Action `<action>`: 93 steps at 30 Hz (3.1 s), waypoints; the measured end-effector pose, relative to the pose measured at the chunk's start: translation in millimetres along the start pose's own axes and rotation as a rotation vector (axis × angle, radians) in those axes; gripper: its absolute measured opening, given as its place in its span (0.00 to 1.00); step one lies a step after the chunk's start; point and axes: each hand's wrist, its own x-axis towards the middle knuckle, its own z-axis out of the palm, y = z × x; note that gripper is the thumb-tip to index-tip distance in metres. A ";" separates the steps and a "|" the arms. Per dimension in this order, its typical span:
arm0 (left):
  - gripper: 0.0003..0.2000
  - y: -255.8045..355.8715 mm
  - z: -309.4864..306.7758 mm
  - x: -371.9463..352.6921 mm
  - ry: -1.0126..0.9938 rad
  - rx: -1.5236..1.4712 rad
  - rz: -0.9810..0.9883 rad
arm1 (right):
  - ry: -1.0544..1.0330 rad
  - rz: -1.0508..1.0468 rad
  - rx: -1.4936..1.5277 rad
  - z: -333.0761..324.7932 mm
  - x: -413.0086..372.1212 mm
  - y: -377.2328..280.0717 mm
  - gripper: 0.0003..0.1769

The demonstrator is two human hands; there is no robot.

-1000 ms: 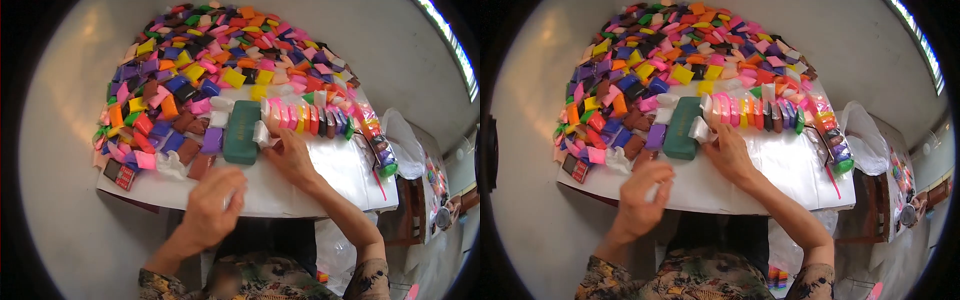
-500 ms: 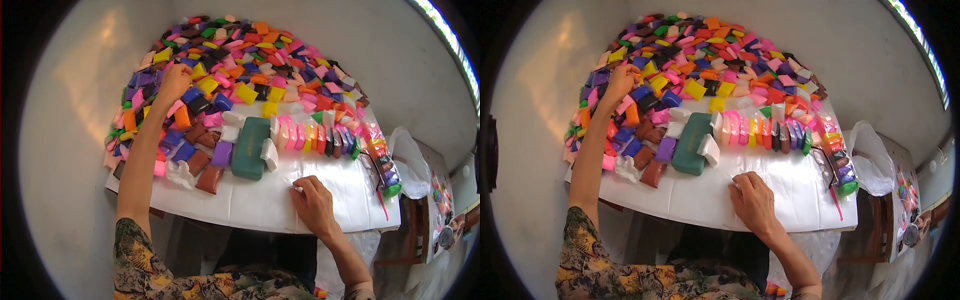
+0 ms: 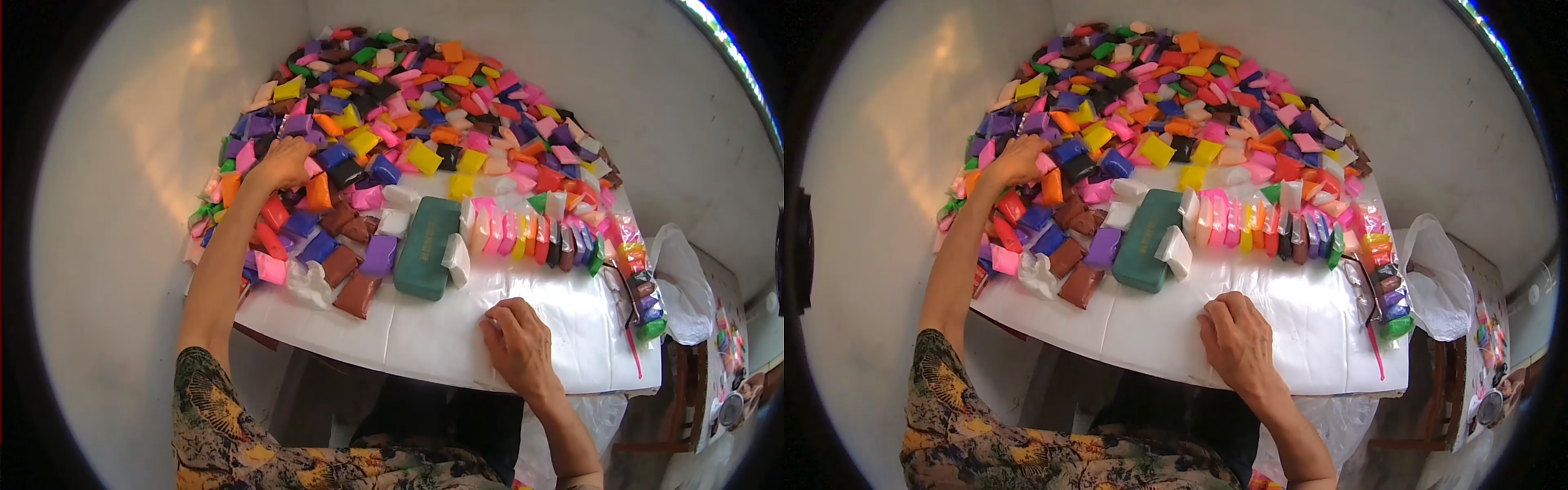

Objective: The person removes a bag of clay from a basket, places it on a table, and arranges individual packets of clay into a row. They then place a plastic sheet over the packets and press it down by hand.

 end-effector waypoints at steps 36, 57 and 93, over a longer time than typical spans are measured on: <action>0.19 -115.4 5.2 103.2 0.694 -0.011 -0.601 | -0.039 0.019 -0.082 -1.3 -0.1 -8.5 0.09; 0.30 -157.9 8.8 160.4 0.475 -0.230 -0.627 | -0.079 0.073 -0.064 -5.4 9.7 -11.1 0.10; 0.16 153.5 11.2 113.5 -0.045 -0.935 0.389 | -0.001 0.025 -0.061 -0.1 -2.6 -3.2 0.10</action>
